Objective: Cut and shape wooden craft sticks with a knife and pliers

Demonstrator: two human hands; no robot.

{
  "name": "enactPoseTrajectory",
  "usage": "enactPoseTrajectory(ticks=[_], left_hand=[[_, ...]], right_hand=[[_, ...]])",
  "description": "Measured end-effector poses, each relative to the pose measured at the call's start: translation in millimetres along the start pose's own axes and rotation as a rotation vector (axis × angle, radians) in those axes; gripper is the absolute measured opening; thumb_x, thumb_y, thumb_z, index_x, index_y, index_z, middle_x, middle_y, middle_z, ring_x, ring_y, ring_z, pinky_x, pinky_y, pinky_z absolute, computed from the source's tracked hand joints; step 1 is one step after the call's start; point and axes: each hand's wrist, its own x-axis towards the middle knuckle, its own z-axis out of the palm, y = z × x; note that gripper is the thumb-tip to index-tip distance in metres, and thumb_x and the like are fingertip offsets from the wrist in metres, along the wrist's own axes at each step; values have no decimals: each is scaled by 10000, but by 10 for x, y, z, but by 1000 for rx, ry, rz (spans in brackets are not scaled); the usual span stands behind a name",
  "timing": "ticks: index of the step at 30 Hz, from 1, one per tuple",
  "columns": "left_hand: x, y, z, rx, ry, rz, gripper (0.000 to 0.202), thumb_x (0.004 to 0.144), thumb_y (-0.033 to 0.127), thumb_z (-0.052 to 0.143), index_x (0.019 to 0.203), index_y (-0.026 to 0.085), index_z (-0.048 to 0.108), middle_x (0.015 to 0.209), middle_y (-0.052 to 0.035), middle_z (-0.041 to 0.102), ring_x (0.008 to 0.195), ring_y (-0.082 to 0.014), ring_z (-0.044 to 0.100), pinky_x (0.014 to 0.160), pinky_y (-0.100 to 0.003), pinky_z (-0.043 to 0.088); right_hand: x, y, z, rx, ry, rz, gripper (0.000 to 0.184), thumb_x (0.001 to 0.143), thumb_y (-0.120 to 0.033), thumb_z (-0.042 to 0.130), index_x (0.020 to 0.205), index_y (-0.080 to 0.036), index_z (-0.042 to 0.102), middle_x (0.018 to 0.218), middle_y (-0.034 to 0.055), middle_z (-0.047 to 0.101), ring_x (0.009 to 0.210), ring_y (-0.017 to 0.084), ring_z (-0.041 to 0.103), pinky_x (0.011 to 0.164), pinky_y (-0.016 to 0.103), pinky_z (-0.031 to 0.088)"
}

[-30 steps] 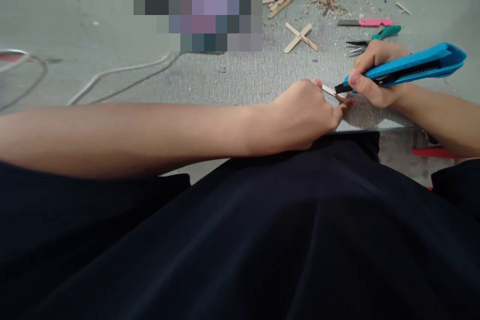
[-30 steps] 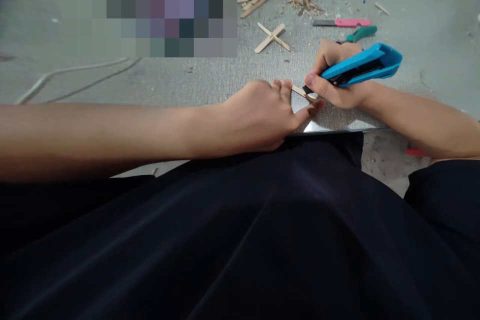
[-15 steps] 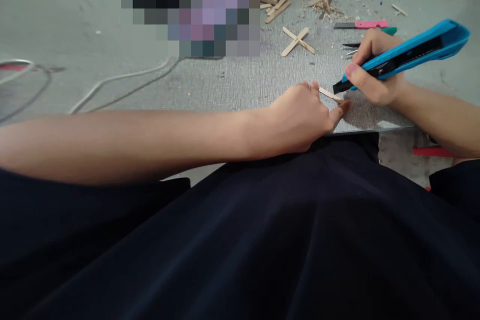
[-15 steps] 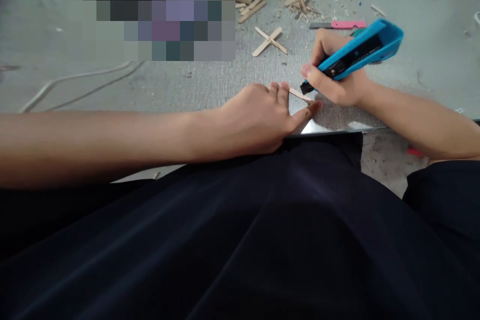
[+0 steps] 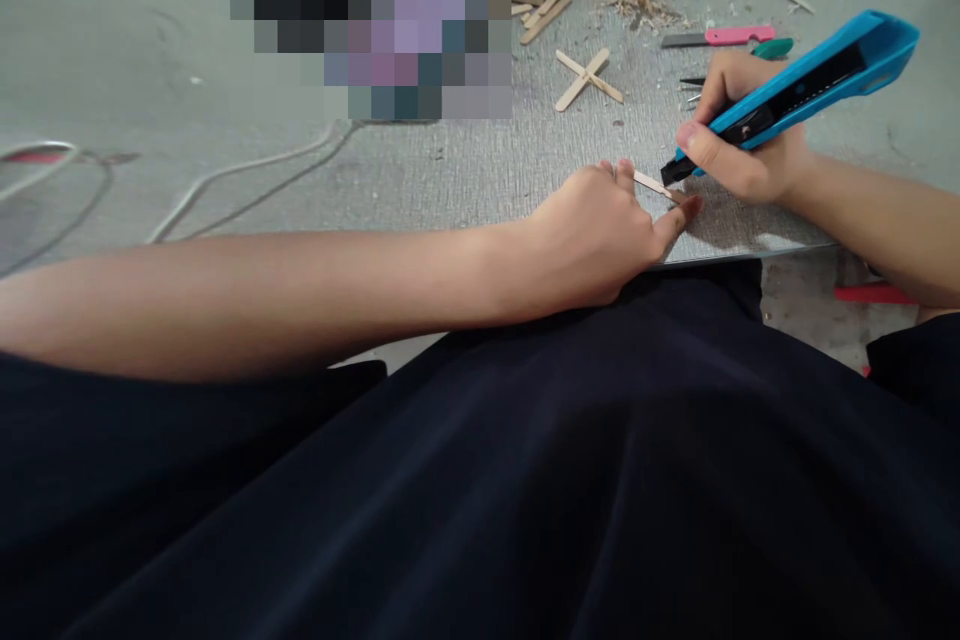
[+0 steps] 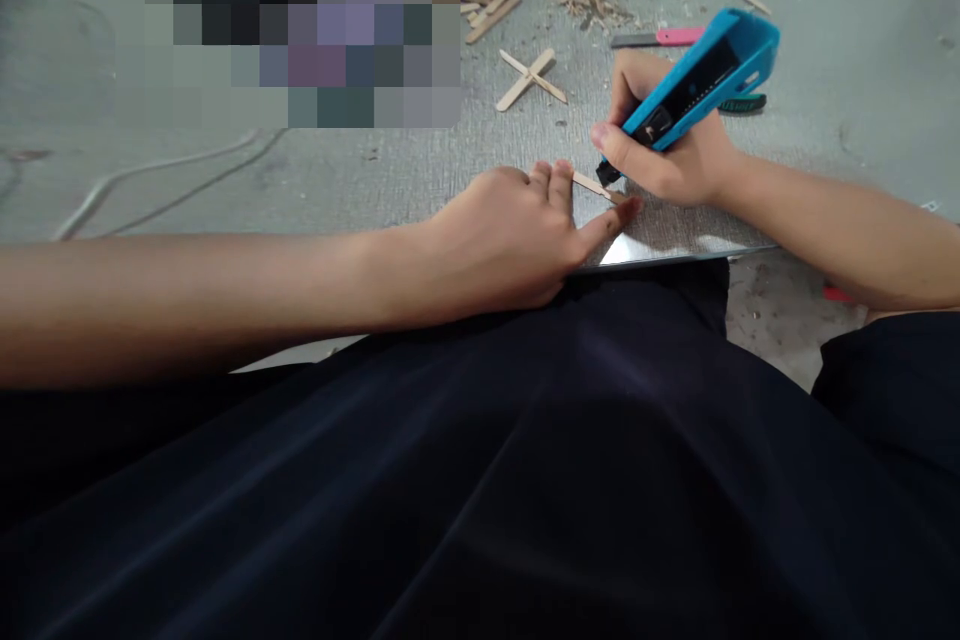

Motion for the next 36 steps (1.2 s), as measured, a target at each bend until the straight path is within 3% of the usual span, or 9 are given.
enactPoseTrajectory(ticks=[6, 12, 16, 19, 22, 26, 30, 34, 36], left_hand=[[5, 8, 28, -30, 39, -16, 1003, 1002, 149, 632, 1930, 214, 258, 1621, -358, 722, 1527, -564, 702, 988, -545, 615], [9, 10, -65, 55, -38, 6, 1022, 1019, 157, 646, 1937, 172, 198, 1375, -334, 840, 1517, -570, 709, 907, -487, 602], [13, 13, -82, 48, -32, 1, 1022, 1037, 157, 627, 1944, 184, 157, 1540, -373, 761, 1488, -567, 725, 910, -496, 596], [15, 12, -58, 56, -46, 3, 1012, 1045, 154, 620, 1942, 162, 151, 1554, -392, 744, 1482, -564, 731, 913, -502, 600], [15, 0, -11, 15, 7, -4, 962, 1015, 117, 613, 1918, 148, 280, 1496, -362, 784, 1473, -531, 741, 944, -505, 594], [20, -15, 1, 1, 48, 4, 949, 1009, 159, 626, 1908, 190, 324, 1383, -279, 845, 1458, -516, 745, 968, -499, 580], [19, -6, -78, 80, -42, 33, 945, 1034, 145, 584, 1920, 156, 255, 1350, -289, 847, 1450, -535, 749, 910, -454, 561], [7, 1, -82, 52, 0, 11, 961, 1015, 105, 577, 1924, 175, 271, 1304, -277, 859, 1468, -533, 732, 906, -461, 554], [10, -4, -38, 52, 11, 20, 940, 1027, 118, 560, 1922, 162, 276, 1270, -275, 862, 1462, -536, 734, 898, -471, 557]], right_hand=[[-1, 18, 3, -23, -18, 60, 739, 863, -1002, 728, 774, -321, 454, 704, 13, 504, 712, 241, 466, 740, 485, 537], [-13, -31, -28, -59, -37, -20, 629, 913, -863, 764, 768, -315, 492, 709, 1, 562, 639, 233, 500, 679, 466, 499], [-39, -102, -64, -119, -72, -18, 579, 943, -803, 724, 778, -305, 477, 728, -8, 635, 640, 228, 556, 669, 441, 494], [-46, -177, -81, -179, -122, -40, 476, 983, -703, 679, 818, -304, 480, 746, -8, 671, 643, 233, 584, 652, 429, 450], [16, -217, -65, -222, -242, 2, 488, 1004, -735, 669, 848, -307, 494, 770, -2, 677, 676, 234, 609, 669, 428, 485], [200, -137, 10, -43, -317, 28, 636, 958, -821, 768, 780, -309, 436, 725, -5, 576, 719, 204, 567, 724, 403, 549], [284, 12, 108, 52, -225, 57, 672, 919, -863, 800, 757, -311, 453, 692, -25, 488, 711, 199, 472, 759, 416, 557], [149, 106, 147, 96, -22, 83, 679, 903, -938, 725, 766, -317, 486, 708, -13, 538, 690, 216, 481, 738, 437, 567], [55, 87, 91, 45, -24, 59, 687, 889, -957, 720, 767, -313, 516, 710, -4, 571, 691, 211, 525, 738, 426, 569]])
